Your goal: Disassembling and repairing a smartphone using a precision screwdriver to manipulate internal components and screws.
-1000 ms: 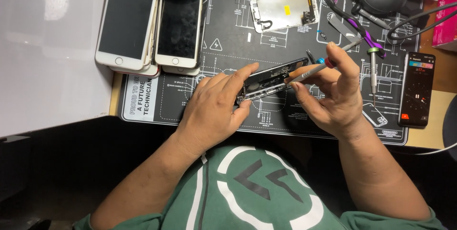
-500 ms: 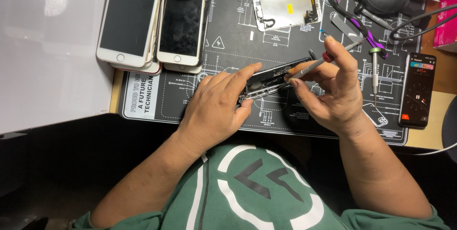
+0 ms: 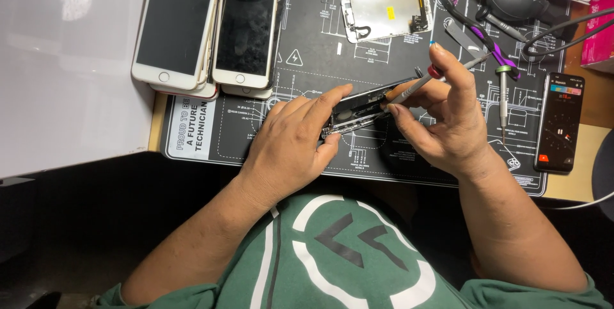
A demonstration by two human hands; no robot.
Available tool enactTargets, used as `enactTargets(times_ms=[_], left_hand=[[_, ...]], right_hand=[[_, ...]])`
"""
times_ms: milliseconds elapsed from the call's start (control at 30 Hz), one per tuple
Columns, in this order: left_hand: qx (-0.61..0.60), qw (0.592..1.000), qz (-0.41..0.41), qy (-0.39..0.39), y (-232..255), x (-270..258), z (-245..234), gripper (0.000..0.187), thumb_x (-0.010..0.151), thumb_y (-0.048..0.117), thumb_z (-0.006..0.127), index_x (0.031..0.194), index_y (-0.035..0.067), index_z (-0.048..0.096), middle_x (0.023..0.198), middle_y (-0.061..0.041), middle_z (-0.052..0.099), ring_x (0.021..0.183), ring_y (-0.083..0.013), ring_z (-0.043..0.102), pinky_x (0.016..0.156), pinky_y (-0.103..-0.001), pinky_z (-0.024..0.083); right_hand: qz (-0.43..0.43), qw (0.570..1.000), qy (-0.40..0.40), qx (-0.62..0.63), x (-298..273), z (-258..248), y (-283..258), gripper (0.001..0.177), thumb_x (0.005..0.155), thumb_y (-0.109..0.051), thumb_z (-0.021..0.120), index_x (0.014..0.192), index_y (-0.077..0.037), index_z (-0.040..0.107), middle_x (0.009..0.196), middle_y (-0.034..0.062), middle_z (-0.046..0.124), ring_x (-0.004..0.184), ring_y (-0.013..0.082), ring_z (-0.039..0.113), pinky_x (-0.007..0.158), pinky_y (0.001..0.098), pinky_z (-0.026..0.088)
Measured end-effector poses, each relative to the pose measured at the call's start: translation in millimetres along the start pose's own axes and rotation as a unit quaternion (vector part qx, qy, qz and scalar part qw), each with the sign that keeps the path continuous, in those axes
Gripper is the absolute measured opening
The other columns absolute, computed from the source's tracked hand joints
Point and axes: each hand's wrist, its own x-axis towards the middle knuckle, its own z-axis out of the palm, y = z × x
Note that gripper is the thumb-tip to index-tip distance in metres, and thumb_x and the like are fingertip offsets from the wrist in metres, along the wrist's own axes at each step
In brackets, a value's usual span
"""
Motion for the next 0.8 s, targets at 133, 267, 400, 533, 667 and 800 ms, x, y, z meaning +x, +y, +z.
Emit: enactTargets(times_ms=[133,267,400,533,667,800], left_hand=[[-0.006,1.0,-0.005,-0.006,0.1,0.3,-0.4,0.065,0.089,0.017,0.07,0.149,0.019,0.046,0.08,0.004,0.057,0.079,-0.0201,0.056,0.083,-0.038,0.047],[0.002,1.0,0.002,-0.003,-0.3,-0.1,0.5,0.064,0.089,0.016,0.071,0.149,0.019,0.047,0.078,0.004,0.056,0.078,-0.0203,0.056,0.081,-0.038,0.047],[-0.007,1.0,0.0,-0.006,0.0,0.4,0.1,0.066,0.087,0.013,0.068,0.149,0.018,0.046,0.083,0.002,0.061,0.083,-0.0228,0.058,0.082,-0.04,0.046],[-0.008,1.0,0.006,0.0,-0.6,0.2,0.4,0.066,0.087,0.013,0.07,0.148,0.018,0.047,0.08,0.002,0.059,0.081,-0.0222,0.057,0.083,-0.04,0.046],[-0.006,1.0,0.003,0.001,0.3,0.1,0.1,0.065,0.087,0.014,0.069,0.148,0.017,0.047,0.082,0.003,0.061,0.082,-0.0217,0.059,0.082,-0.039,0.046],[-0.007,1.0,0.003,-0.004,0.0,0.1,-0.1,0.064,0.089,0.015,0.07,0.148,0.017,0.048,0.08,0.002,0.06,0.082,-0.0214,0.058,0.083,-0.039,0.047]], right_hand=[[0.009,0.999,-0.008,0.042,1.1,-0.9,-1.2,0.082,0.101,0.012,0.064,0.16,-0.007,0.011,0.111,0.0231,0.067,0.094,0.0263,0.074,0.093,0.0331,0.062],[-0.007,0.999,-0.017,-0.029,2.0,-3.5,-0.7,0.081,0.099,0.012,0.07,0.159,-0.003,0.017,0.107,0.0162,0.071,0.094,0.0207,0.075,0.117,0.0268,0.041],[-0.008,0.997,-0.013,-0.079,6.9,-4.8,-2.5,0.078,0.098,0.01,0.08,0.157,-0.005,0.031,0.12,0.0149,0.052,0.083,0.0179,0.072,0.06,0.0229,0.054],[-0.005,0.998,-0.035,-0.045,19.6,-9.0,-10.8,0.077,0.098,0.01,0.078,0.158,-0.006,0.033,0.109,0.0151,0.06,0.079,0.0161,0.051,0.072,0.024,0.048],[-0.035,0.995,-0.058,-0.073,31.7,-14.1,-16.1,0.06,0.103,0.013,0.062,0.155,0.002,0.035,0.128,0.023,0.061,0.108,0.027,0.072,0.105,0.0371,0.062],[-0.024,0.993,-0.054,-0.105,39.2,-14.3,-16.3,0.056,0.103,0.008,0.07,0.151,0.001,0.042,0.118,0.0177,0.069,0.097,0.0228,0.072,0.098,0.0341,0.062]])
